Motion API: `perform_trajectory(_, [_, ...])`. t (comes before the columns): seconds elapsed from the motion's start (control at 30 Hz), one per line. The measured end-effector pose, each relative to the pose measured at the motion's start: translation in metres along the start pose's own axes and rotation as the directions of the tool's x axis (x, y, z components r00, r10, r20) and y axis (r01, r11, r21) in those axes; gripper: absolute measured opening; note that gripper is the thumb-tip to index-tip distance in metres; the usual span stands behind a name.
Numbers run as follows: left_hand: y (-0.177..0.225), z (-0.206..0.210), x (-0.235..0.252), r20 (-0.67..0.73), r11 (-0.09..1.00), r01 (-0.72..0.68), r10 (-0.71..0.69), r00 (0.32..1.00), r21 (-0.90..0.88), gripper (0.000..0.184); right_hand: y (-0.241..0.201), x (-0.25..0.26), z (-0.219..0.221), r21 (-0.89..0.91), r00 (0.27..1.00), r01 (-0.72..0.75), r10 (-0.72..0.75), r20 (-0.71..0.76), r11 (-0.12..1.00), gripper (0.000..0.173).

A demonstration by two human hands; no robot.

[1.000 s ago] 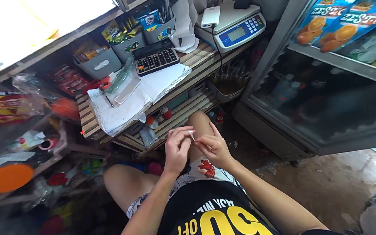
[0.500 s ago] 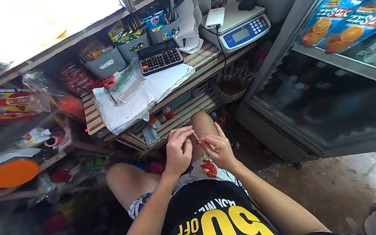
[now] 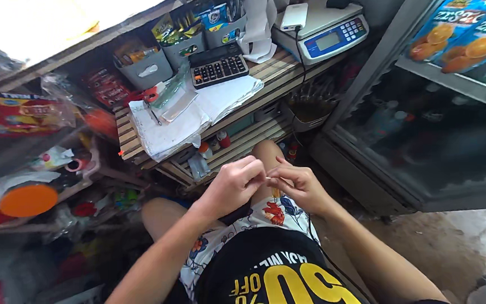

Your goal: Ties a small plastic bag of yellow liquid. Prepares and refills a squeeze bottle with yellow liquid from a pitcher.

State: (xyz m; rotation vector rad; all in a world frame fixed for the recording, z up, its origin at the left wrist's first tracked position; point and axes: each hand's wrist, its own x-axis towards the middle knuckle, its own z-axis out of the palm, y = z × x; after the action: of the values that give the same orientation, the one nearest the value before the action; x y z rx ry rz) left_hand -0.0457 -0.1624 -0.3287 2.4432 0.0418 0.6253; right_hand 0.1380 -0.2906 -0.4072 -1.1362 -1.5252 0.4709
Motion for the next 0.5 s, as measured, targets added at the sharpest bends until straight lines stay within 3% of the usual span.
perform_trajectory(0.13, [0.028, -0.024, 0.010, 0.152, 0.852, -0.230, 0.178, 0.972, 0.470, 0.017, -0.023, 0.018, -0.017, -0.029, 0.997, 0.007, -0.004, 0.078, 1.000, 0.018])
perform_trajectory(0.2, [0.036, -0.031, 0.013, 0.175, 0.818, -0.226, 0.155, 0.972, 0.529, 0.015, -0.033, 0.026, -0.024, -0.079, 0.994, 0.048, -0.040, 0.102, 0.996, 0.017])
perform_trajectory(0.27, [0.037, -0.041, 0.015, 0.132, 0.943, -0.085, 0.044, 0.990, 0.323, 0.018, -0.039, 0.032, -0.030, -0.103, 0.989, 0.108, -0.097, 0.110, 0.989, 0.015])
perform_trajectory(0.33, [0.039, -0.047, 0.014, 0.078, 0.984, 0.139, -0.131, 0.988, -0.113, 0.017, -0.042, 0.036, -0.034, -0.043, 0.984, 0.172, -0.169, 0.064, 0.984, 0.012])
perform_trajectory(0.4, [0.042, -0.045, 0.013, 0.102, 0.764, 0.330, -0.331, 0.938, -0.554, 0.016, -0.045, 0.043, -0.033, 0.058, 0.978, 0.209, -0.209, -0.004, 0.976, 0.008])
perform_trajectory(0.5, [0.047, -0.039, 0.009, 0.130, 0.373, 0.328, -0.467, 0.875, -0.868, 0.014, -0.054, 0.054, -0.030, 0.182, 0.987, 0.162, -0.161, -0.019, 0.970, 0.007])
